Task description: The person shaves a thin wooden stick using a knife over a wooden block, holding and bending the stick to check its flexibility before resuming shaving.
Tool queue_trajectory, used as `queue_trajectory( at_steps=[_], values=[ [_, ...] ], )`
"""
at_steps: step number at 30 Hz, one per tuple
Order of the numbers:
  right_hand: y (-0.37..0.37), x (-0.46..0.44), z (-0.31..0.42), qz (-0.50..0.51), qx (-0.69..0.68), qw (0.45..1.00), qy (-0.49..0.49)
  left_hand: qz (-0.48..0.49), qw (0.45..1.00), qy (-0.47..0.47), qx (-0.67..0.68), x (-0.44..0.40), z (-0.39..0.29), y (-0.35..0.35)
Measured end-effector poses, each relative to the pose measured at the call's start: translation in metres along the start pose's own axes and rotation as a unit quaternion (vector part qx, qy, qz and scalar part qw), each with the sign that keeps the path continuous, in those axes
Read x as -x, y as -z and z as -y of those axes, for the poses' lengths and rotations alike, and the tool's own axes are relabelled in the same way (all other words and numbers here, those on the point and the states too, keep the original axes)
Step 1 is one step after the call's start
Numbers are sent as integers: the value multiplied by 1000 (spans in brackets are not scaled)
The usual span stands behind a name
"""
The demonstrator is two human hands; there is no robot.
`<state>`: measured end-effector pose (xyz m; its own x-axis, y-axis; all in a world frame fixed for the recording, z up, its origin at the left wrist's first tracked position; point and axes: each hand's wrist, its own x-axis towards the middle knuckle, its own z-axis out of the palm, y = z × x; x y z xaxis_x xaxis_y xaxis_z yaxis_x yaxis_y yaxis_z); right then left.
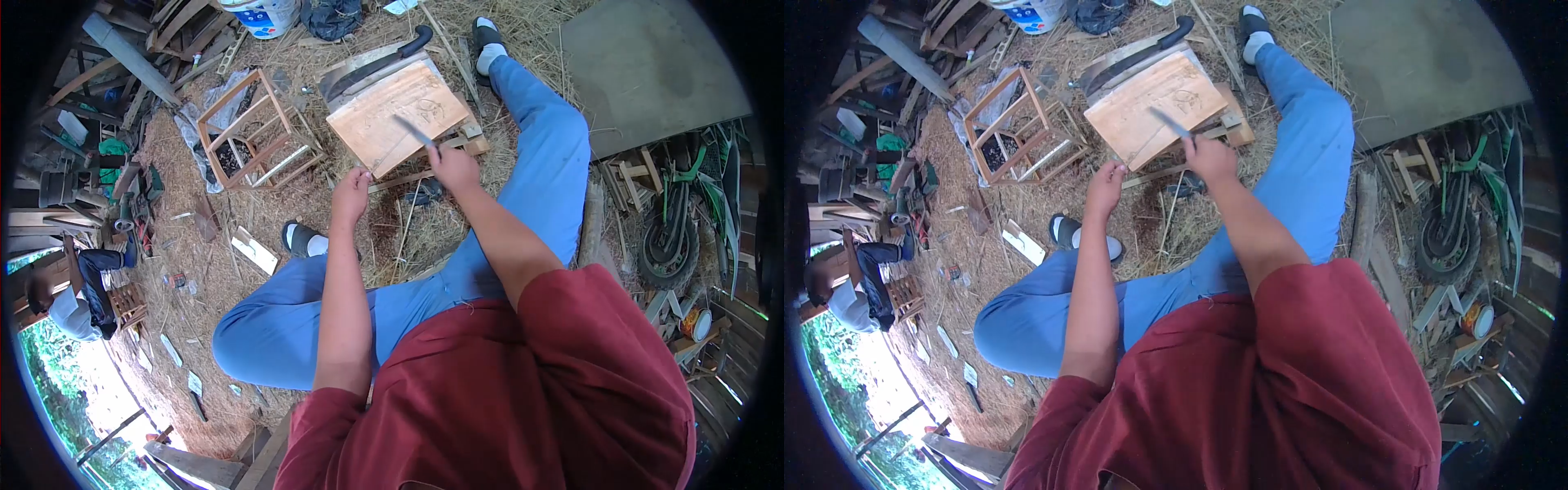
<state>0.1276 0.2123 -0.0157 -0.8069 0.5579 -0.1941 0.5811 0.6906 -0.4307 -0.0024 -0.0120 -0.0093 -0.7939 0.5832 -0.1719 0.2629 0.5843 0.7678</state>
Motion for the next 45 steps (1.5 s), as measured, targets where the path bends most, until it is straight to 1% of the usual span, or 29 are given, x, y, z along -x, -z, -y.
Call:
queue_trajectory(
  at_steps=[2, 3, 5, 6, 8, 9, 11, 12, 14, 15, 16, 18, 19, 20, 22, 23, 24, 26, 28, 30, 32, 34, 36, 38, 39, 40, 42, 43, 45],
  values=[
    [-4, -5, -6, -22, -22, 999, -42, -16, 1000, 10, -18, 2, 1, -2],
    [0, 0, -3, -23, -21, 999, -42, -15, 1000, 9, -16, 0, 3, -2],
    [11, 12, 8, 37, 60, 995, 77, 16, 999, 31, 6, -4, 6, -1],
    [10, 8, 6, 37, 62, 994, 79, 14, 999, 31, 7, 0, 2, -2],
    [-1, -7, 1, -14, -4, 998, -55, -6, 999, 36, -29, 4, -8, 0],
    [0, -2, 6, -13, -6, 998, -55, -5, 999, 37, -32, 4, -6, 1],
    [4, 9, 16, 36, 21, 997, 63, -12, 1000, 18, -21, 3, -4, 0],
    [5, 8, 15, 37, 22, 997, 64, -13, 1000, 19, -20, 3, -3, -2],
    [10, 4, 11, 18, -19, 1000, -10, -18, 999, 30, -6, 2, -1, -3],
    [12, -3, 10, 5, -12, 999, -52, -18, 999, 28, -8, 1, -1, -3],
    [8, -1, 12, 4, -14, 998, -54, -22, 999, 30, -21, 2, -1, -3],
    [5, 10, 18, 61, 24, 995, 70, -23, 999, 30, -32, 1, 1, -5],
    [10, 19, 25, 70, 80, 988, 115, -22, 999, 24, -16, -1, 3, -5],
    [10, 17, 21, 71, 83, 987, 116, -22, 1000, 19, 0, -1, 6, -6],
    [-1, 5, 13, -9, 12, 999, 42, -39, 999, 21, -13, 1, 1, -9],
    [-10, 4, 12, -22, 7, 999, 39, -53, 998, 25, -28, 4, 0, -8],
    [-9, 11, 17, -20, 5, 999, 36, -49, 998, 27, -30, 7, -1, -7],
    [4, 20, 33, 70, 63, 992, 81, -39, 999, 32, -12, 7, -6, -5],
    [4, 14, 22, 68, 74, 990, 99, -46, 998, 30, -15, 9, -5, -8],
    [6, -2, 10, -21, -21, 995, -91, -52, 998, 24, -25, 8, -6, -7],
    [4, 6, 10, -15, -29, 995, -90, -62, 997, 27, -48, 10, -9, -7],
    [15, 19, 21, 54, 56, 992, 98, -49, 998, 27, -44, 5, -8, -4],
    [6, 13, 15, 55, 54, 993, 89, -37, 998, 34, -41, 9, -7, -8],
    [-6, -1, 10, -16, -6, 999, -52, -73, 996, 5, -55, 9, -6, -11],
    [-4, 3, 16, 11, -31, 999, -31, -72, 996, 5, -58, 9, -6, -8],
    [0, 8, 20, 13, -32, 999, -33, -60, 996, 15, -64, 9, -7, -7],
    [11, 15, 24, 56, 42, 995, 68, -51, 996, 28, -67, 11, -8, -9],
    [8, 11, 19, 56, 42, 995, 69, -56, 997, 14, -58, 11, -8, -9],
    [4, 1, 15, 7, -11, 998, -61, -62, 997, -3, -54, 8, -6, -6]
  ],
)
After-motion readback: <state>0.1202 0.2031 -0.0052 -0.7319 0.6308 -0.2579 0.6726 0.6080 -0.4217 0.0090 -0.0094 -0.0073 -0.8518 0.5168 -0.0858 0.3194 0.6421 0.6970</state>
